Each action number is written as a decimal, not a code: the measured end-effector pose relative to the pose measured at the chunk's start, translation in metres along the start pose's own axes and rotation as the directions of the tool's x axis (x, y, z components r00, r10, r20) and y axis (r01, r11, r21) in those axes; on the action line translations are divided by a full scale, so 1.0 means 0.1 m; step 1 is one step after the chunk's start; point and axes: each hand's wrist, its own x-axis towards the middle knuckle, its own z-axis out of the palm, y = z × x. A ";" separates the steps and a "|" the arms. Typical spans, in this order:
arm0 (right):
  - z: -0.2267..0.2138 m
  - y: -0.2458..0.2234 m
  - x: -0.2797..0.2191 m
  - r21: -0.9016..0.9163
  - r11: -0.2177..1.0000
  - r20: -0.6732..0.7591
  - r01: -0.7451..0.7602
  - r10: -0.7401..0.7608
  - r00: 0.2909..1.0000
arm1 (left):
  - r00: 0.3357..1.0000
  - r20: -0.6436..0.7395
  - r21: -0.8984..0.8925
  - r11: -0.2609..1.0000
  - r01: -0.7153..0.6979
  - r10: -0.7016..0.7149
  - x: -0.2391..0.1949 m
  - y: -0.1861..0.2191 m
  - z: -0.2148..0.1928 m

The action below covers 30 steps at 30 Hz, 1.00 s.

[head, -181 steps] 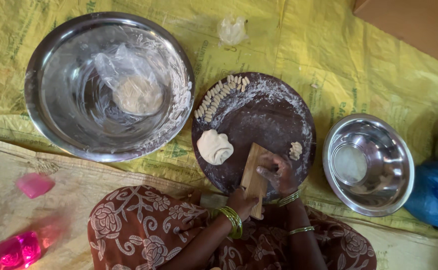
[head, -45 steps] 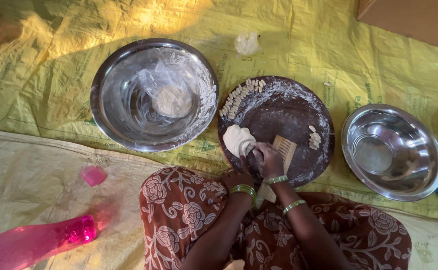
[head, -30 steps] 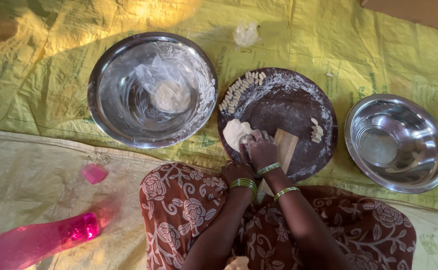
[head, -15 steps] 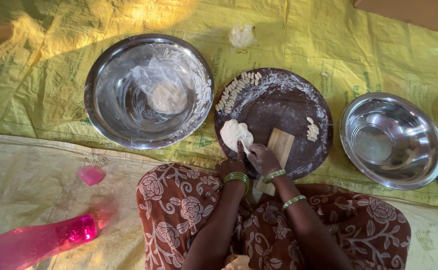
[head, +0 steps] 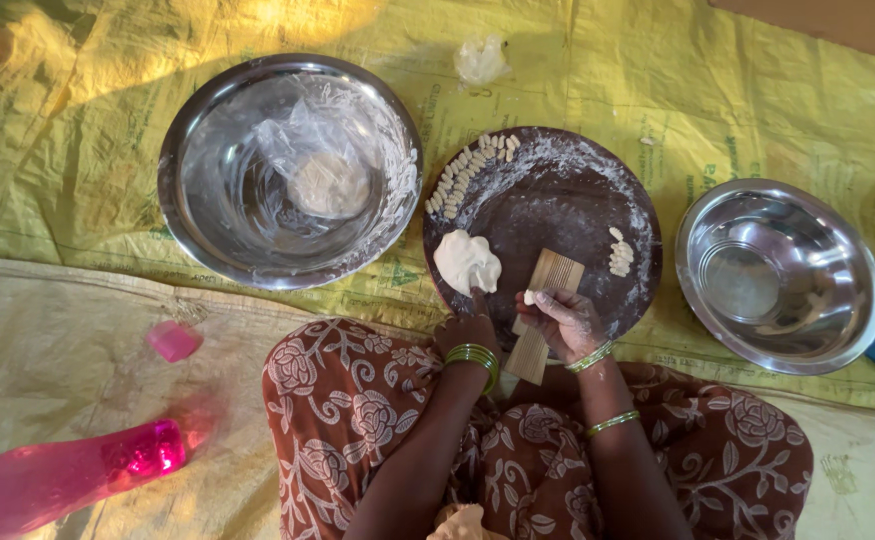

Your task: The person sits on the floor and uses a wooden tool to press and cut small pieces of dough from a larger lump on a round board. They roll the pieces into balls and place them on the board.

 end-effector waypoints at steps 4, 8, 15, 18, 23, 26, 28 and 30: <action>0.00 0.08 0.07 0.041 0.998 -0.009 0.051 -0.051 0.999 | 0.999 0.029 -0.043 0.999 0.015 -0.014 -0.06 0.02 -0.07; 0.15 0.00 -0.01 -0.041 0.994 -0.045 0.102 -0.104 0.994 | 1.000 0.013 -0.043 0.999 -0.009 0.010 -0.07 0.02 -0.10; 0.91 -0.04 -0.41 -0.764 0.530 0.145 0.368 -0.415 0.898 | 0.998 0.064 -0.997 -0.040 0.064 0.008 0.31 -0.01 -0.09; 1.19 0.23 -0.66 -0.848 0.001 0.424 0.530 -0.597 0.681 | 0.995 0.030 -0.834 -0.545 0.080 0.100 0.34 -0.15 -0.09; 0.97 0.31 -0.66 -0.682 -0.078 0.680 0.727 -0.435 0.591 | 0.940 -0.120 -0.691 -0.706 0.152 0.320 0.22 -0.18 -0.07; 0.71 0.25 -0.51 -0.690 -0.279 0.724 0.668 -0.290 0.626 | 0.964 -0.033 -0.769 -0.623 0.144 0.263 0.14 -0.06 -0.02; 0.65 0.25 -0.49 -0.702 -0.387 0.706 0.598 -0.272 0.653 | 0.942 -0.172 -0.710 -0.699 0.085 0.289 0.13 -0.06 -0.05; 0.63 0.31 -0.60 -0.683 -0.468 0.720 0.560 -0.301 0.626 | 0.918 -0.258 -0.740 -0.673 0.013 0.301 0.14 -0.11 -0.06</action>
